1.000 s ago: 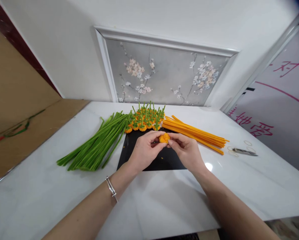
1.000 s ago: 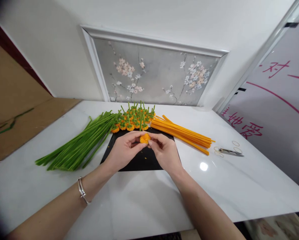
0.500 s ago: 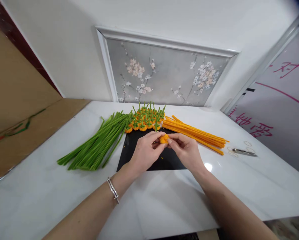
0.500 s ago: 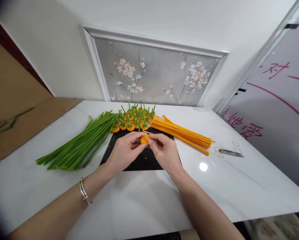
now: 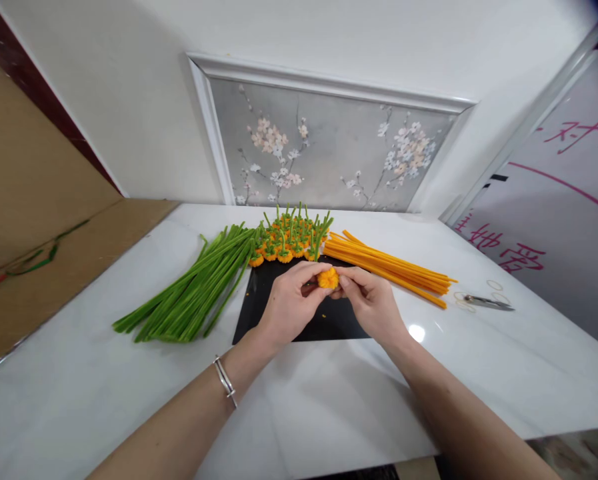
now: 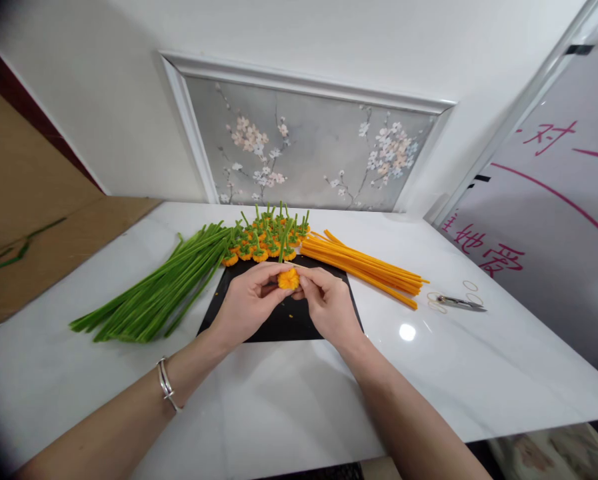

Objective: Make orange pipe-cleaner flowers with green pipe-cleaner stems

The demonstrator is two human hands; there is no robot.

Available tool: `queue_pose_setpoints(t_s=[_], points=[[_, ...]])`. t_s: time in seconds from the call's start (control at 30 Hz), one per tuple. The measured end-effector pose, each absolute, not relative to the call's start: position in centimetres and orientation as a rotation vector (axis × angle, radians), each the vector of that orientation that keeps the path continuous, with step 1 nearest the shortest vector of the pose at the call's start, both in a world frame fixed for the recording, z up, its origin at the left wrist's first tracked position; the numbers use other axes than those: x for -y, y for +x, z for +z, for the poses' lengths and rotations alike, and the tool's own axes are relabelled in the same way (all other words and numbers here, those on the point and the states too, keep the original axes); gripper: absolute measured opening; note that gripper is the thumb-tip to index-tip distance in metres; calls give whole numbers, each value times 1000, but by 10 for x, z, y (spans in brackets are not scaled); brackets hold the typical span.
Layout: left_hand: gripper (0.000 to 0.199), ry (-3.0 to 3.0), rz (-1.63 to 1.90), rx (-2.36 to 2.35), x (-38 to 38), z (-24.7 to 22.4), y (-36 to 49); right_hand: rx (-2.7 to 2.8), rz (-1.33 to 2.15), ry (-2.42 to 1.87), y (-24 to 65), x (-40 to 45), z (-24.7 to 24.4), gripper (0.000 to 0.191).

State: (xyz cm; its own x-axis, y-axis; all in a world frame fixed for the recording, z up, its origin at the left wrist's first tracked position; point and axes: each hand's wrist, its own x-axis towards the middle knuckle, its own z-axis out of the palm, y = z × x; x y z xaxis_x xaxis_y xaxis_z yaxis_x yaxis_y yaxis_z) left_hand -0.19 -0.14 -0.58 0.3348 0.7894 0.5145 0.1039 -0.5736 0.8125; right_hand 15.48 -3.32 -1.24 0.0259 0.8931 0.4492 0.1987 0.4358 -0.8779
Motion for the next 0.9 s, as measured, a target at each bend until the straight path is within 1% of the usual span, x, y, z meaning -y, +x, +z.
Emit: queue_pose_setpoints(t_s=[0.1,0.27,0.33,0.47,0.67,0.77,0.9], points=[[32,1832,1258,-775,1,-7,0,1458,759,-1024,155,33,-12,26],[48,1675,1209,-775,-2,-9,2,1440,763,-1021,156,33,-10,35],[44,1670,1208,-767,-2,-9,2,1469,688,-1031,156,33,-10,34],[28,1665,1256,-742,0,-8,2,1530,576,-1068,154,34,-10,28],[19,1588,1296,-648,2,-8,6,1384,782,-982,152,30,-13,27],[22,1538,1293,-644,1,-9,7,1280,915,-989,151,28,-13,33],[34,1486,1287,-689,-3,-13,6,1214,1050,-984,151,27,-12,39]])
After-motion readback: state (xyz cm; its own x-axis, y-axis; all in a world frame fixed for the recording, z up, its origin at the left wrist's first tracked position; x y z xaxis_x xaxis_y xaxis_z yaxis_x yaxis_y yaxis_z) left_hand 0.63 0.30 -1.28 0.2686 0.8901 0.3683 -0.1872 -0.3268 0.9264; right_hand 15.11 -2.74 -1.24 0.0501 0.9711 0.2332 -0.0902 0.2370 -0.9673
